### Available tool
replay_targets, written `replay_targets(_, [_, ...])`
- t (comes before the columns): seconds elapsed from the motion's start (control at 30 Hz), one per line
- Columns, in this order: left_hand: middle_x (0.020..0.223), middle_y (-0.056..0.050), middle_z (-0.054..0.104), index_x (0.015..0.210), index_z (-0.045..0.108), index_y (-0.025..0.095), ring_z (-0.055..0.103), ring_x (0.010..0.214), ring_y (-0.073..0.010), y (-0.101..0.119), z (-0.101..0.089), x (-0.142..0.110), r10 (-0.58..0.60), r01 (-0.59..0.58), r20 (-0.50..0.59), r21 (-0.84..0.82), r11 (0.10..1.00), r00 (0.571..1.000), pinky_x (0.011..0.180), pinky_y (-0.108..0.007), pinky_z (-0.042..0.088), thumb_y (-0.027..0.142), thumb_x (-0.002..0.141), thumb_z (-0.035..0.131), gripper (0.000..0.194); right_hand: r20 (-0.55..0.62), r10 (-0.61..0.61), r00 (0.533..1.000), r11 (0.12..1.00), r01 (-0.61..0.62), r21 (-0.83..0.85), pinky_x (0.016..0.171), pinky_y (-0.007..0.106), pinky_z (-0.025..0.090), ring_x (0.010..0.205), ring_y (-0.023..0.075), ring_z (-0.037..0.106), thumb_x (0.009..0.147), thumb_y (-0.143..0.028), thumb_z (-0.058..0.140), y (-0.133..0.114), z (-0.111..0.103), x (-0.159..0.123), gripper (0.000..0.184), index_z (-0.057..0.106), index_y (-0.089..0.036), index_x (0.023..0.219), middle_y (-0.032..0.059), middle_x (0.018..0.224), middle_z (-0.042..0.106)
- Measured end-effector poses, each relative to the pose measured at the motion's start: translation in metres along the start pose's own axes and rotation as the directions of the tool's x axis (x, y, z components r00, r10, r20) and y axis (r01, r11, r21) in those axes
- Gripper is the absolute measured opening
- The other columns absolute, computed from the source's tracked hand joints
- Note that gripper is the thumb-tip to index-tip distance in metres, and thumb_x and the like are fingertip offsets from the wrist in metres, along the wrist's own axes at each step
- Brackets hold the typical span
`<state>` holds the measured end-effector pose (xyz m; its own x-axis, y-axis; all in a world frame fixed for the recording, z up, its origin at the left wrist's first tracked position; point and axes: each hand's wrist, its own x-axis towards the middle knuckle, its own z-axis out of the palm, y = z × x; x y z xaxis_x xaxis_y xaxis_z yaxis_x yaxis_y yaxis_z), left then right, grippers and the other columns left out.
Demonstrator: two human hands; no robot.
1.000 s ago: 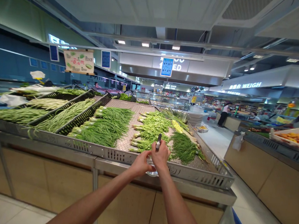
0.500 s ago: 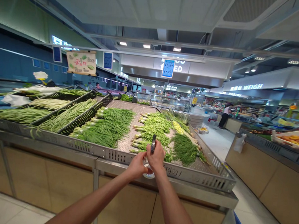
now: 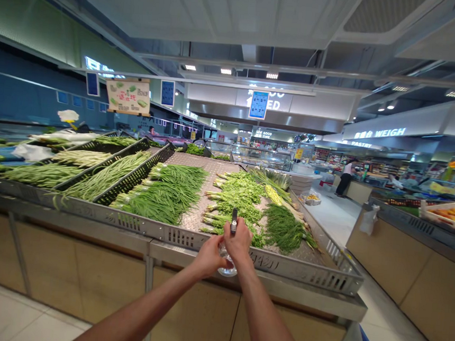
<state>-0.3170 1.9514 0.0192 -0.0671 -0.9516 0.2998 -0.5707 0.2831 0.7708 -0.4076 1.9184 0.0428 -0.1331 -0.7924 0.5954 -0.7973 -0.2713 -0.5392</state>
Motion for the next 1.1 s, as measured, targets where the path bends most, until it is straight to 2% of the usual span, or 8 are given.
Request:
replay_targets(0.23, [0.095, -0.005, 0.054, 0.096, 0.052, 0.014, 0.050, 0.086, -0.0197, -0.008, 0.009, -0.004, 0.023, -0.023, 0.002, -0.022, 0.999, 1.000, 0.075, -0.028, 0.040, 0.022, 0.037, 0.074, 0.063, -0.018, -0.014, 1.000, 0.992, 0.016, 0.122, 0.059, 0.024, 0.034, 0.066, 0.0148, 0.051, 0.071, -0.042, 0.038, 0.011, 0.001, -0.012, 0.032, 0.048, -0.017, 0.087, 0.0034, 0.076, 0.057])
replay_targets(0.43, [0.097, -0.005, 0.054, 0.096, 0.053, 0.014, 0.050, 0.088, -0.0204, -0.014, 0.019, -0.018, -0.006, 0.011, 0.071, -0.068, 0.998, 0.997, 0.078, -0.027, 0.039, 0.018, 0.037, 0.072, 0.062, 0.010, 0.004, 1.000, 0.990, -0.006, 0.142, 0.062, 0.026, 0.036, 0.068, 0.0156, 0.053, 0.071, -0.041, 0.039, 0.024, 0.006, -0.031, 0.033, 0.048, -0.017, 0.090, 0.0033, 0.078, 0.058])
replay_targets(0.67, [0.093, -0.005, 0.055, 0.095, 0.053, 0.013, 0.050, 0.086, -0.0209, -0.013, 0.019, -0.021, -0.039, 0.041, 0.082, -0.028, 0.999, 0.996, 0.076, -0.027, 0.040, 0.020, 0.039, 0.071, 0.060, 0.027, 0.003, 1.000, 0.996, -0.005, 0.090, 0.062, 0.025, 0.036, 0.067, 0.0154, 0.054, 0.072, -0.042, 0.036, 0.026, 0.010, -0.033, 0.033, 0.049, -0.017, 0.090, 0.0027, 0.076, 0.059])
replay_targets(0.83, [0.092, -0.004, 0.055, 0.093, 0.054, 0.014, 0.050, 0.084, -0.0201, -0.017, 0.021, -0.020, -0.048, 0.047, 0.068, 0.015, 0.999, 0.997, 0.074, -0.027, 0.040, 0.022, 0.037, 0.072, 0.060, 0.032, 0.067, 0.997, 0.997, -0.068, 0.033, 0.060, 0.025, 0.033, 0.064, 0.0160, 0.054, 0.073, -0.042, 0.034, 0.023, 0.011, -0.031, 0.032, 0.051, -0.017, 0.082, 0.0016, 0.066, 0.059])
replay_targets(0.97, [0.094, -0.005, 0.054, 0.096, 0.053, 0.013, 0.050, 0.085, -0.0200, -0.016, 0.018, -0.019, -0.048, 0.048, 0.063, 0.008, 0.999, 0.997, 0.075, -0.027, 0.040, 0.020, 0.037, 0.072, 0.062, 0.000, 0.097, 0.995, 0.994, -0.097, 0.054, 0.058, 0.024, 0.033, 0.062, 0.0155, 0.053, 0.073, -0.043, 0.033, 0.021, 0.011, -0.033, 0.033, 0.052, -0.017, 0.082, 0.0020, 0.066, 0.059])
replay_targets(1.1, [0.095, -0.005, 0.054, 0.097, 0.053, 0.014, 0.050, 0.086, -0.0209, -0.012, 0.015, -0.021, -0.036, 0.036, 0.071, -0.005, 0.999, 0.997, 0.076, -0.028, 0.039, 0.019, 0.039, 0.070, 0.061, 0.024, 0.092, 0.995, 0.988, -0.095, 0.122, 0.060, 0.024, 0.035, 0.066, 0.0148, 0.053, 0.073, -0.044, 0.035, 0.021, 0.010, -0.036, 0.034, 0.050, -0.017, 0.089, 0.0025, 0.075, 0.059])
